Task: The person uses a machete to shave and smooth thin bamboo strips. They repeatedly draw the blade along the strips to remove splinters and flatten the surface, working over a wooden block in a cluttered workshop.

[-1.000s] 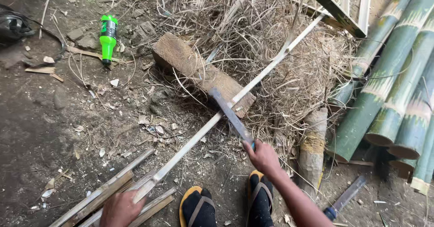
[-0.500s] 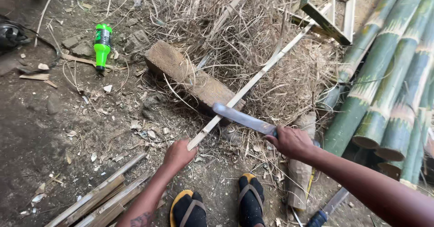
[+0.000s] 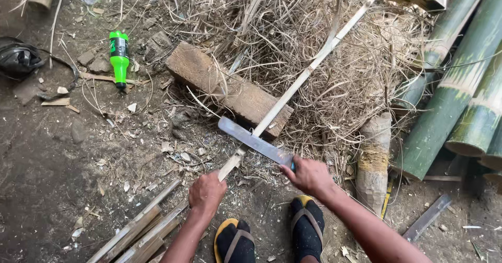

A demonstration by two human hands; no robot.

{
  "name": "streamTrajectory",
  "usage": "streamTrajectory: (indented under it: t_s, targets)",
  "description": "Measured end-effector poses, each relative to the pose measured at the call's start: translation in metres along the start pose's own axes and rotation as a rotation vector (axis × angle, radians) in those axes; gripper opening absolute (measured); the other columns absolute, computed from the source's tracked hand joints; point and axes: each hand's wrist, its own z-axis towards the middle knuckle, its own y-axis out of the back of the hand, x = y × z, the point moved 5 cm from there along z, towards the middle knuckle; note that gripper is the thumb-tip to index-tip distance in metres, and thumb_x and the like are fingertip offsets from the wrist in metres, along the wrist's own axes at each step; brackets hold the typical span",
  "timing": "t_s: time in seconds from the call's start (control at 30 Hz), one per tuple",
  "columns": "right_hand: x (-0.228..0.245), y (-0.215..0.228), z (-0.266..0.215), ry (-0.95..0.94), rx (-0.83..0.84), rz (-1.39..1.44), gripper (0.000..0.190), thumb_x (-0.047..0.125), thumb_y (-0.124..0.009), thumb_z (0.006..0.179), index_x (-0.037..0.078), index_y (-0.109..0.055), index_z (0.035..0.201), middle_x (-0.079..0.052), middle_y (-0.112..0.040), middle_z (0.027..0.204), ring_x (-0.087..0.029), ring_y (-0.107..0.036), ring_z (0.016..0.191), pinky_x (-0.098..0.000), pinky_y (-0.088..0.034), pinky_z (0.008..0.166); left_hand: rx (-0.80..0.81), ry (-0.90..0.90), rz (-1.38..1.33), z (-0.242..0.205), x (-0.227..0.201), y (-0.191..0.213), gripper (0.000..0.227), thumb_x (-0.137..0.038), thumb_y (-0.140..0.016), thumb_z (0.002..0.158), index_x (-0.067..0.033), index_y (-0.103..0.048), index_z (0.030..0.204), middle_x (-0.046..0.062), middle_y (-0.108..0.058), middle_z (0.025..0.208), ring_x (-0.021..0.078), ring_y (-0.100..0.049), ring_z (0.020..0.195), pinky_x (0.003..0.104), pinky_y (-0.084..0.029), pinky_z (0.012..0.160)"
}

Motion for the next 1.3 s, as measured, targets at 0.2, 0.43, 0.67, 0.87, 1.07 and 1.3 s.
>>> streamTrajectory:
  t_s: [0.2,0.43,0.67,0.87,1.07,1.3]
  targets:
    - [-0.001,0.011,-0.006,0.088,-0.083,-0.11,0.075,0.073,-0.031,0.101,0.009,-0.067,0.112,0.0,-0.059,0.059,-0.013,-0.053,0.047,-0.0307,-0.047,0.042,-0.03,-0.013,0.005,-0.008,0.012,-0.002,0.021,-0.02,-0.061,0.097,-0.0054,-0.071,0.108,0.008,-0.067,0.067,0.0131,-0.054,0.046,0.031,-0.043,0.036]
    - [-0.008,0.019,0.008,0.168,0.09,-0.209,0.075,0.078,-0.038,0.088,0.012,-0.059,0.117,-0.009,-0.067,0.07,-0.021,-0.069,0.059,-0.0378,-0.058,0.058,-0.014,-0.048,0.06,-0.004,0.031,-0.002,0.028,-0.033,-0.062,0.099,-0.0065,-0.073,0.101,0.002,-0.059,0.066,0.0107,-0.049,0.049,0.027,-0.041,0.04]
    - [-0.054,0.026,0.023,-0.191,-0.181,0.171,0.073,0.071,-0.033,0.099,0.007,-0.067,0.104,-0.014,-0.071,0.075,-0.025,-0.068,0.065,-0.0418,-0.058,0.062,0.044,-0.013,-0.057,-0.012,0.073,-0.021,0.027,-0.029,-0.059,0.095,-0.013,-0.067,0.116,0.001,-0.058,0.058,0.011,-0.045,0.041,0.03,-0.042,0.035]
    - [-0.017,0.01,0.013,0.035,-0.002,0.047,0.073,0.069,-0.031,0.096,0.007,-0.062,0.121,-0.009,-0.07,0.071,-0.019,-0.064,0.053,-0.0371,-0.059,0.049,-0.04,-0.164,-0.17,0.036,0.001,-0.022,0.032,-0.037,-0.066,0.095,-0.0076,-0.073,0.105,0.003,-0.063,0.065,0.0122,-0.056,0.048,0.031,-0.044,0.041]
    - [-0.033,0.024,0.013,-0.078,-0.076,-0.065,0.076,0.071,-0.033,0.098,0.008,-0.06,0.13,-0.007,-0.069,0.068,-0.014,-0.059,0.049,-0.0338,-0.054,0.043,-0.106,-0.104,-0.003,0.002,0.027,-0.034,0.03,-0.025,-0.06,0.101,-0.0036,-0.067,0.121,0.011,-0.069,0.069,0.0177,-0.068,0.048,0.034,-0.06,0.041]
    - [-0.009,0.006,0.01,0.276,0.067,-0.268,0.075,0.071,-0.04,0.094,0.009,-0.055,0.134,-0.015,-0.073,0.076,-0.025,-0.069,0.057,-0.0399,-0.058,0.054,-0.238,-0.167,0.02,-0.011,0.025,0.002,0.024,-0.028,-0.065,0.092,-0.0085,-0.076,0.099,0.007,-0.067,0.067,0.0129,-0.06,0.051,0.027,-0.045,0.04]
